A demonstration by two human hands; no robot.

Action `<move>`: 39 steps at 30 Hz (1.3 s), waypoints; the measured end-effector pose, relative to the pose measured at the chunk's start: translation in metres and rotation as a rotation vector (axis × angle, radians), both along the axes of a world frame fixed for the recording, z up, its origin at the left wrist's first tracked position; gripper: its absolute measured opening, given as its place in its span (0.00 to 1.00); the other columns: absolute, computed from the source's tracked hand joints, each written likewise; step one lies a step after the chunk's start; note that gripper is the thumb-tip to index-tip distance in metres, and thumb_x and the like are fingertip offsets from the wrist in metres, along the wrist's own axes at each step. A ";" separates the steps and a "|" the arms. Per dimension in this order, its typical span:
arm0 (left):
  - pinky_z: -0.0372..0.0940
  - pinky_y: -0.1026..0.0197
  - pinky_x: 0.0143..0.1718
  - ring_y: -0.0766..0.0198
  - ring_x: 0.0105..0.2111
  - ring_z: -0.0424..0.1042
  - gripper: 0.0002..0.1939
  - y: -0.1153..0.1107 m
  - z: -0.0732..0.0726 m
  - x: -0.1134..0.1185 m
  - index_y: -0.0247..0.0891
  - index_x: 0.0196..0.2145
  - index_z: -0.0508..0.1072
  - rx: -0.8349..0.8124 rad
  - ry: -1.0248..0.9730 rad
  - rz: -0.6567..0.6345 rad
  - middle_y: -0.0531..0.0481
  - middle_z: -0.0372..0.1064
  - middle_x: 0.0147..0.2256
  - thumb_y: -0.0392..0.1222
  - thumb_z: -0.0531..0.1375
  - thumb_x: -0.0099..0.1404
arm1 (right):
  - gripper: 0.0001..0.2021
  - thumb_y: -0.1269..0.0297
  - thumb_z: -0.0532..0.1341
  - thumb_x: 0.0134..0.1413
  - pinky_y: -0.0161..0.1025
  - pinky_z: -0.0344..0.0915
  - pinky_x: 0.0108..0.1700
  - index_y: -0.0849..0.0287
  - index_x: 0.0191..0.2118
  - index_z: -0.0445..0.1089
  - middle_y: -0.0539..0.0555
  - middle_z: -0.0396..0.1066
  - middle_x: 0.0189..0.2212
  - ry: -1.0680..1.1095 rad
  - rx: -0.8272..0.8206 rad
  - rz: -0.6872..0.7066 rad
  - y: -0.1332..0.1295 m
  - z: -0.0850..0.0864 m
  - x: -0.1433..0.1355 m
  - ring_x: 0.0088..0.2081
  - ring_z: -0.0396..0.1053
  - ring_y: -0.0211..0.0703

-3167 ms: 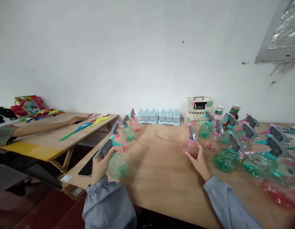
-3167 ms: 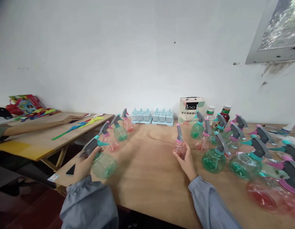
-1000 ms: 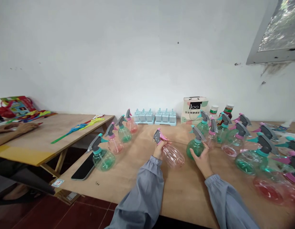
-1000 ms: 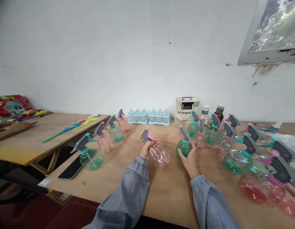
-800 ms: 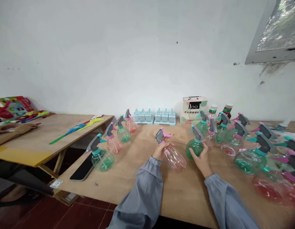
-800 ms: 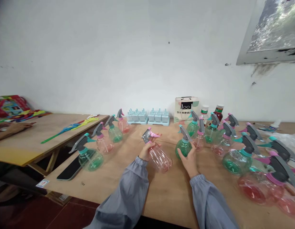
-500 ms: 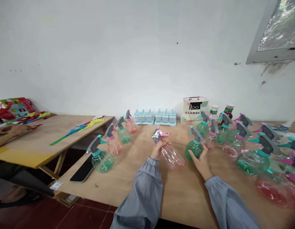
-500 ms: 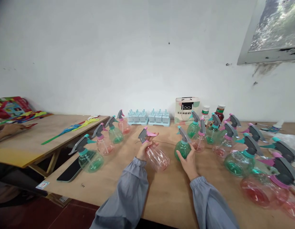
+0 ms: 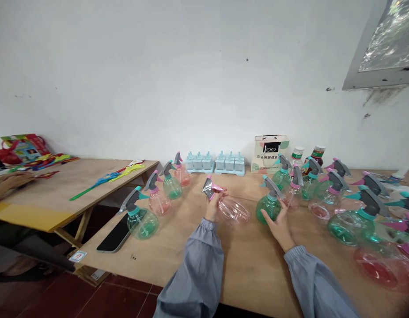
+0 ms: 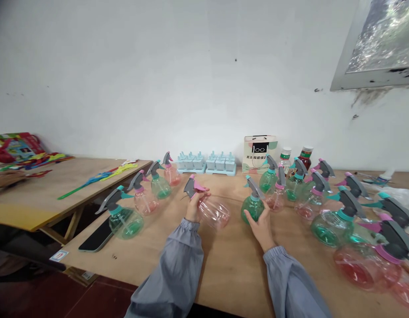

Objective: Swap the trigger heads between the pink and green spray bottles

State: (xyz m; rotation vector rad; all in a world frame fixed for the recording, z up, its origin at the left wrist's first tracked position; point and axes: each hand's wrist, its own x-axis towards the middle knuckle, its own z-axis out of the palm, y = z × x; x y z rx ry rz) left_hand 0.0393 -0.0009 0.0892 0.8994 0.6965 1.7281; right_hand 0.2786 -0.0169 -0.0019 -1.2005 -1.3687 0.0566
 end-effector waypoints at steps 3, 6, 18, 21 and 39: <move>0.70 0.56 0.43 0.59 0.35 0.78 0.15 0.008 -0.001 -0.009 0.38 0.33 0.74 -0.014 0.108 0.200 0.48 0.77 0.34 0.45 0.66 0.48 | 0.42 0.37 0.60 0.53 0.60 0.59 0.60 0.65 0.62 0.51 0.72 0.61 0.57 0.000 -0.018 -0.004 0.000 0.001 0.000 0.58 0.62 0.61; 0.71 0.55 0.43 0.55 0.39 0.78 0.17 0.017 0.003 -0.030 0.38 0.37 0.75 -0.003 0.372 0.312 0.45 0.77 0.37 0.43 0.68 0.48 | 0.43 0.37 0.60 0.52 0.60 0.59 0.60 0.65 0.62 0.51 0.72 0.60 0.57 0.004 -0.014 0.000 0.000 0.000 0.000 0.59 0.61 0.61; 0.68 0.49 0.53 0.53 0.47 0.75 0.29 0.057 -0.007 -0.096 0.40 0.50 0.71 0.151 0.776 0.393 0.44 0.75 0.44 0.48 0.69 0.51 | 0.43 0.37 0.61 0.51 0.60 0.61 0.59 0.64 0.62 0.51 0.72 0.62 0.57 0.026 -0.032 0.024 0.002 -0.001 0.001 0.58 0.64 0.61; 0.60 0.49 0.60 0.51 0.55 0.69 0.38 0.042 -0.007 -0.103 0.42 0.55 0.67 0.166 0.827 0.383 0.43 0.70 0.53 0.48 0.72 0.48 | 0.43 0.37 0.61 0.51 0.60 0.61 0.58 0.64 0.61 0.51 0.72 0.62 0.56 0.038 -0.043 0.037 0.002 -0.002 0.002 0.57 0.65 0.61; 0.62 0.39 0.54 0.44 0.50 0.70 0.34 0.130 0.017 -0.130 0.35 0.52 0.70 -0.104 0.864 0.458 0.39 0.72 0.43 0.44 0.74 0.48 | 0.42 0.39 0.61 0.54 0.61 0.60 0.60 0.62 0.63 0.49 0.71 0.57 0.61 0.023 -0.088 0.095 -0.006 -0.006 -0.011 0.59 0.62 0.60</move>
